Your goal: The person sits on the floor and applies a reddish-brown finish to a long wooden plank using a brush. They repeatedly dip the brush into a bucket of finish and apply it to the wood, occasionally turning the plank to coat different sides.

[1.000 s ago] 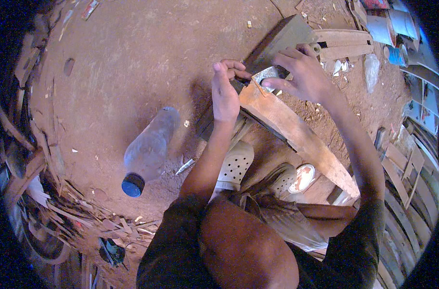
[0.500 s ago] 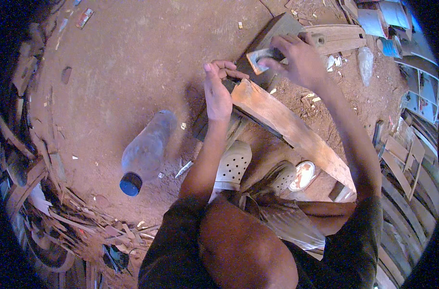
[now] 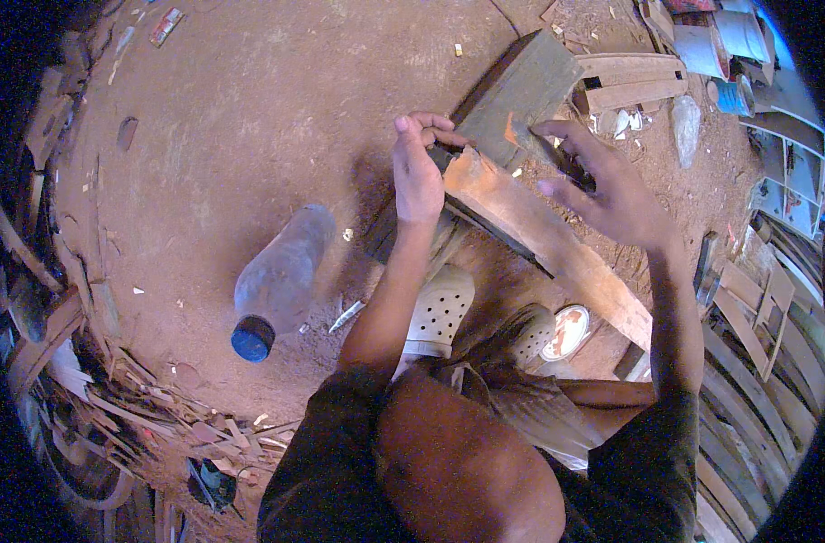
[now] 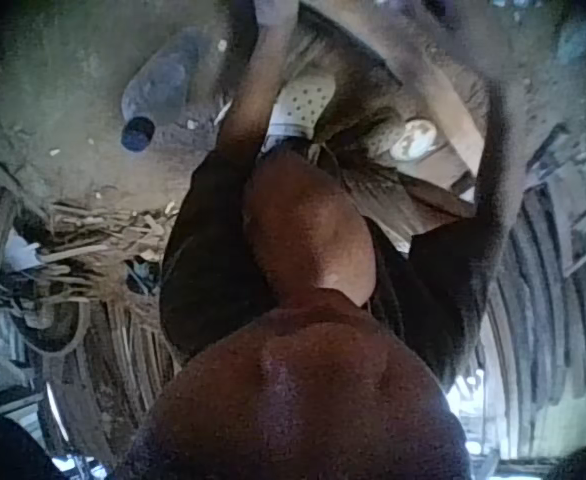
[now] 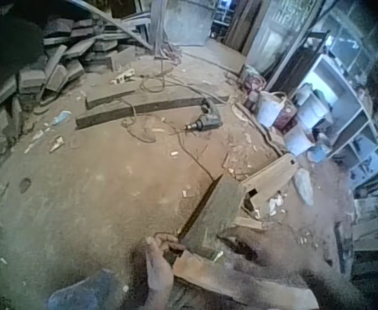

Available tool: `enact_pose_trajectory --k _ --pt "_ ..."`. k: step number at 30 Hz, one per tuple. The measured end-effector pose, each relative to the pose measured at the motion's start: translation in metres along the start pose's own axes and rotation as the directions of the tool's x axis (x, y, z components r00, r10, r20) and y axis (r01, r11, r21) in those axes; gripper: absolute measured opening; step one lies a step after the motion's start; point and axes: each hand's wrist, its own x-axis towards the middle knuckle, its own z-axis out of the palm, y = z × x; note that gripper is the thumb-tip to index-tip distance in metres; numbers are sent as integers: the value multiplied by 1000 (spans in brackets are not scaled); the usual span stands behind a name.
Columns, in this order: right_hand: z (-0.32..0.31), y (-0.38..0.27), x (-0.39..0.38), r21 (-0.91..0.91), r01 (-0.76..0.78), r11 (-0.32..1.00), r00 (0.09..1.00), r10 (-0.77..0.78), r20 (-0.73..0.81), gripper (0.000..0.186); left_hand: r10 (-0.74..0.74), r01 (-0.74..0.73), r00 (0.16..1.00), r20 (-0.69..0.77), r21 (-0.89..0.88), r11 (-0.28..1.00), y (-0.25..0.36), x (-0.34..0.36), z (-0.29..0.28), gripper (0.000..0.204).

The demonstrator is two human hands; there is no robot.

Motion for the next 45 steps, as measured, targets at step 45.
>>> enact_pose_trajectory --k 45 --pt "6 -18 7 -149 -28 988 998 35 47 38 40 -40 999 27 12 999 -2 -1 -4 75"
